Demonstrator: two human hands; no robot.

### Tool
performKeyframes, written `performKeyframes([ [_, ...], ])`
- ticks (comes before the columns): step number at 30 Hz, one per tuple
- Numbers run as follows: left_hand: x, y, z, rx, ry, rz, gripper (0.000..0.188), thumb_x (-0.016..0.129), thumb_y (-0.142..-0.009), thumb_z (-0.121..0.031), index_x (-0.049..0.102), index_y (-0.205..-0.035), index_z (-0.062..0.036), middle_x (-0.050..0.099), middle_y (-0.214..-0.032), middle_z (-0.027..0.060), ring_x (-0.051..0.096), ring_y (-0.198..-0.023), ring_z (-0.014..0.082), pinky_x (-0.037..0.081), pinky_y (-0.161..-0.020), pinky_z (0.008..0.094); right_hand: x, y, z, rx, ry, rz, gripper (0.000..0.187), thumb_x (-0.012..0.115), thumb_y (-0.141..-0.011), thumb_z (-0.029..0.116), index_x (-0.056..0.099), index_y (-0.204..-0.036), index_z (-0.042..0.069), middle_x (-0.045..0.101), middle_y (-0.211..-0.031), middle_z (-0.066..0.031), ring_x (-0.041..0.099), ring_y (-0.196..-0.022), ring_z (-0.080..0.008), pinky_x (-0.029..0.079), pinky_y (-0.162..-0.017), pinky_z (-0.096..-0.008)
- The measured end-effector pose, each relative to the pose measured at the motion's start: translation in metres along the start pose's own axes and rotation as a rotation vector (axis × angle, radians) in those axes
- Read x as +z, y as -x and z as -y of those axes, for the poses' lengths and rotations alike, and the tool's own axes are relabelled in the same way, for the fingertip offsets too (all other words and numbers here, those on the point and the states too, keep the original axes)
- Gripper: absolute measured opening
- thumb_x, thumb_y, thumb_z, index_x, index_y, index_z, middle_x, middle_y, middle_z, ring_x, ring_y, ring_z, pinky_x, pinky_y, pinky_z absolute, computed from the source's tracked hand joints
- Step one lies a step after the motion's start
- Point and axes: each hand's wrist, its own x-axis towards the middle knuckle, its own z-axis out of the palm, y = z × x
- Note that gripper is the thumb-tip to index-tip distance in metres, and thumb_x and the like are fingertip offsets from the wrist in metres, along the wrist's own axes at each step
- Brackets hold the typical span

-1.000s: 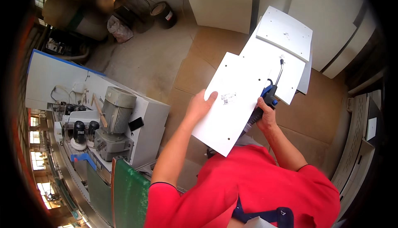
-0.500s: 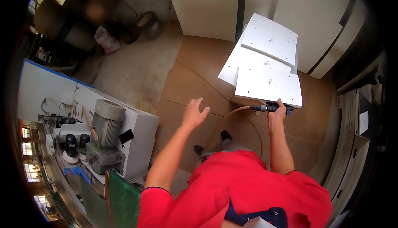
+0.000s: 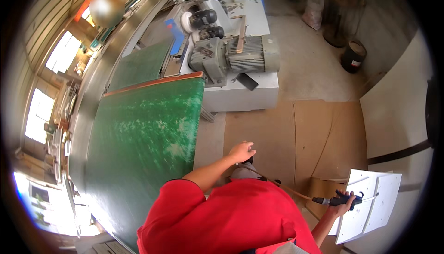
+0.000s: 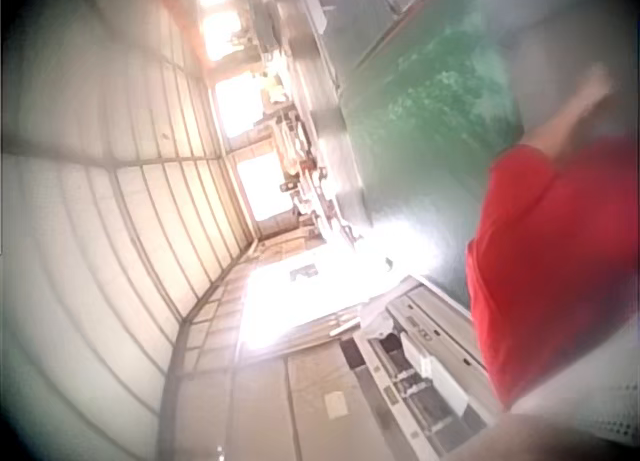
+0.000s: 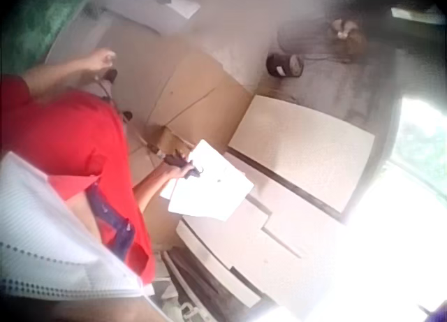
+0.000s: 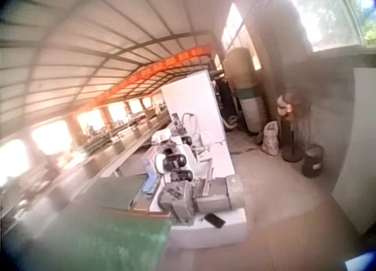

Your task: The person uses a handheld air blower to clean dust and debris from white rectangular panels. They repeatedly pick up panels from a green workbench, blow off both sides, and place them back down or stack them. The person also clears debris from a machine surface.

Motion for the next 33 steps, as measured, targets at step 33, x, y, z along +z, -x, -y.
performKeyframes([
  [33, -0.293, -0.018, 0.421, -0.713, -0.219, -1.105, 0.044, 0.058, -0.091, -0.034, 0.062, -0.119, -0.0010, 0.045, -0.145, 0.0137, 0.036, -0.138, 0.0311, 0.026, -0.115, 0.0449, 0.482, 0.236, -0.434, 0.978, 1.271, 1.981, 0.051, 0.042, -0.100, 0.052, 0.063, -0.100, 0.005, 0.063, -0.092, -0.0056, 0.057, -0.082, -0.0167, 0.047, -0.074, -0.0312],
])
